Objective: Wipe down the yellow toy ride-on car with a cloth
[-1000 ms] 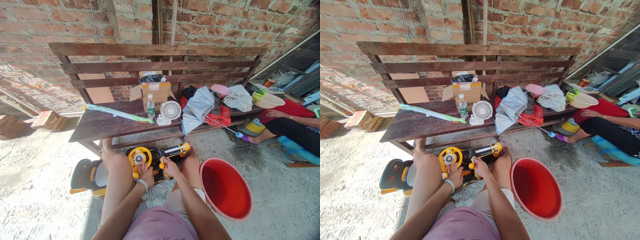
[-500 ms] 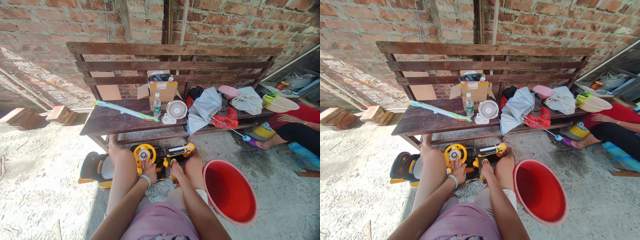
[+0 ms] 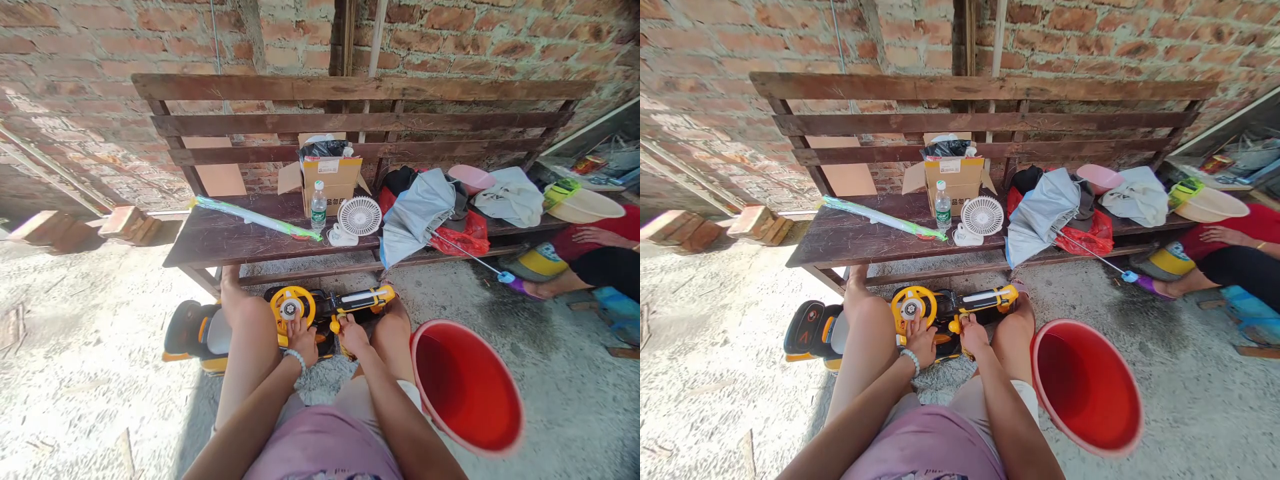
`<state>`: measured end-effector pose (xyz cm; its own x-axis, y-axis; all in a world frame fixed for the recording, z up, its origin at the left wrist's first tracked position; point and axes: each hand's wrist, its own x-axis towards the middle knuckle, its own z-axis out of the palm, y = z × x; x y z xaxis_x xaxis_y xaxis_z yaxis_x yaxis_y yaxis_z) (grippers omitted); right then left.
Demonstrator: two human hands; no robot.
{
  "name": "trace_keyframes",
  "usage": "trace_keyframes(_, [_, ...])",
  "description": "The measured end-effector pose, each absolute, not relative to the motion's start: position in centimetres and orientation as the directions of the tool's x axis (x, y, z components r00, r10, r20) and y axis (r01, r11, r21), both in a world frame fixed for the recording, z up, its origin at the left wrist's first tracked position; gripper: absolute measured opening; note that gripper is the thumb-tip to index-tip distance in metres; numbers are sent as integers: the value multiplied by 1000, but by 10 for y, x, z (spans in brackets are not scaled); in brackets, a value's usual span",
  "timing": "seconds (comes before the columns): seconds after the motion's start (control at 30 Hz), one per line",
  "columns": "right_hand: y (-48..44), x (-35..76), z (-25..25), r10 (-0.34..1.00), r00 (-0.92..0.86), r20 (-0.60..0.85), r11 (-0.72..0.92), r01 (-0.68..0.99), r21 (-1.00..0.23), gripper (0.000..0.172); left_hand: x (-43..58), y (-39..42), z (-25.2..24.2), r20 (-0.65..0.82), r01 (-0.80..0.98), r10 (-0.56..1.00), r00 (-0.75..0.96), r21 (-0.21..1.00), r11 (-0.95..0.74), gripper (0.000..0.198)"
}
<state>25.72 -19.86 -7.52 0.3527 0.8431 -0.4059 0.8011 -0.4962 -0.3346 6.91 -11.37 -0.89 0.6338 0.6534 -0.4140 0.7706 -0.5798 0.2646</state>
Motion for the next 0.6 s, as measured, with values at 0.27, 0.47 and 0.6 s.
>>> trace_keyframes(0.27, [-199, 261, -64, 930, 357, -88, -351, 794, -497, 33, 74, -117, -4, -432, 789, 667, 607, 225, -572, 49])
trace_keyframes(0.47, [-198, 271, -95, 664, 649, -371, -583, 138, -801, 12, 72, -115, 7, -460, 785, 644, 611, 248, -567, 53])
trace_keyframes(0.6, [-196, 284, -107, 603, 637, -481, -567, -83, -820, 16, 72, -116, 8, -459, 789, 648, 608, 261, -556, 56])
